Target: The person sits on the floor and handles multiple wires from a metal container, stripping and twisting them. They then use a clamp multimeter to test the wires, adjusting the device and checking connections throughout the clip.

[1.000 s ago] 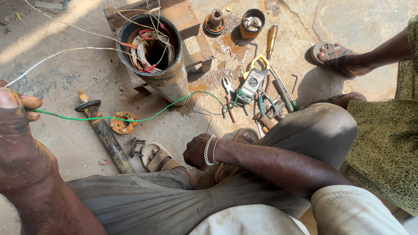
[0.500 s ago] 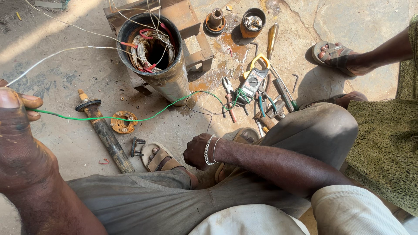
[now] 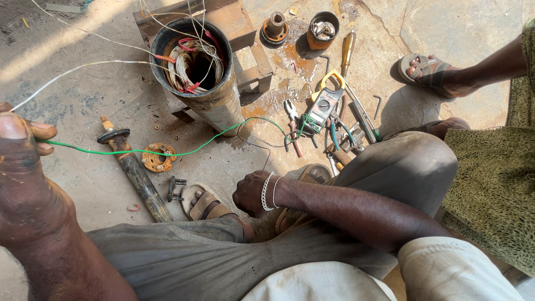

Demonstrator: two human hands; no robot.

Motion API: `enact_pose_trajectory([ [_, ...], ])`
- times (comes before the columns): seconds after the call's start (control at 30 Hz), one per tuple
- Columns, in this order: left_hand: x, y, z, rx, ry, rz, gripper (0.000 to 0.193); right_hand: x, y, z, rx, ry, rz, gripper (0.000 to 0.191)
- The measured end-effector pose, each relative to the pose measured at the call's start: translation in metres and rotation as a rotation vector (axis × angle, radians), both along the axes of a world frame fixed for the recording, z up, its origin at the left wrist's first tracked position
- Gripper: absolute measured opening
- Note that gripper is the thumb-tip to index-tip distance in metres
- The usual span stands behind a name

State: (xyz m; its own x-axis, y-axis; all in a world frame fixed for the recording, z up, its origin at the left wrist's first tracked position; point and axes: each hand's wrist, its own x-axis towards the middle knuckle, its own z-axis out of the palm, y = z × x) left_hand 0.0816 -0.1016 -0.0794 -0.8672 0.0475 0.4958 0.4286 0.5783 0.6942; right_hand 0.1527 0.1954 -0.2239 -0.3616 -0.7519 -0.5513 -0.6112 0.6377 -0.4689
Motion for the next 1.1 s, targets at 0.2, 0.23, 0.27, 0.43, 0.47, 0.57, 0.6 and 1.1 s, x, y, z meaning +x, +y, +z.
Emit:
enact_pose_trajectory([
  [0.2, 0.0, 0.0, 0.0, 0.01, 0.006, -0.002, 0.029, -0.001, 0.0, 0.006, 0.003, -0.019, -0.002, 0.023],
  [0.23, 0.001, 0.001, 0.0, 0.014, 0.006, 0.0, 0.029, -0.002, 0.0, 0.008, -0.032, 0.014, -0.019, 0.025],
  [0.27, 0.0, 0.001, 0.001, 0.017, 0.007, -0.003, 0.029, -0.003, 0.001, 0.011, -0.067, 0.046, -0.036, 0.026],
  [0.43, 0.0, 0.005, 0.014, 0.102, 0.017, 0.005, 0.027, -0.034, 0.017, 0.022, -0.456, 0.036, -0.44, 0.018],
  [0.47, 0.0, 0.007, 0.017, 0.132, 0.029, 0.005, 0.025, -0.043, 0.025, 0.023, -0.684, 0.049, -0.549, 0.016],
  [0.57, 0.002, 0.014, 0.024, 0.2, 0.056, 0.001, 0.022, -0.065, 0.045, 0.024, -0.846, 0.051, -0.885, 0.02],
  [0.6, 0.003, 0.017, 0.025, 0.211, 0.067, -0.004, 0.023, -0.069, 0.05, 0.023, -0.867, 0.065, -0.996, 0.023],
  [1.1, 0.01, 0.016, 0.02, 0.16, 0.023, 0.03, 0.025, -0.086, 0.052, 0.022, -0.919, 0.272, -1.172, 0.026],
])
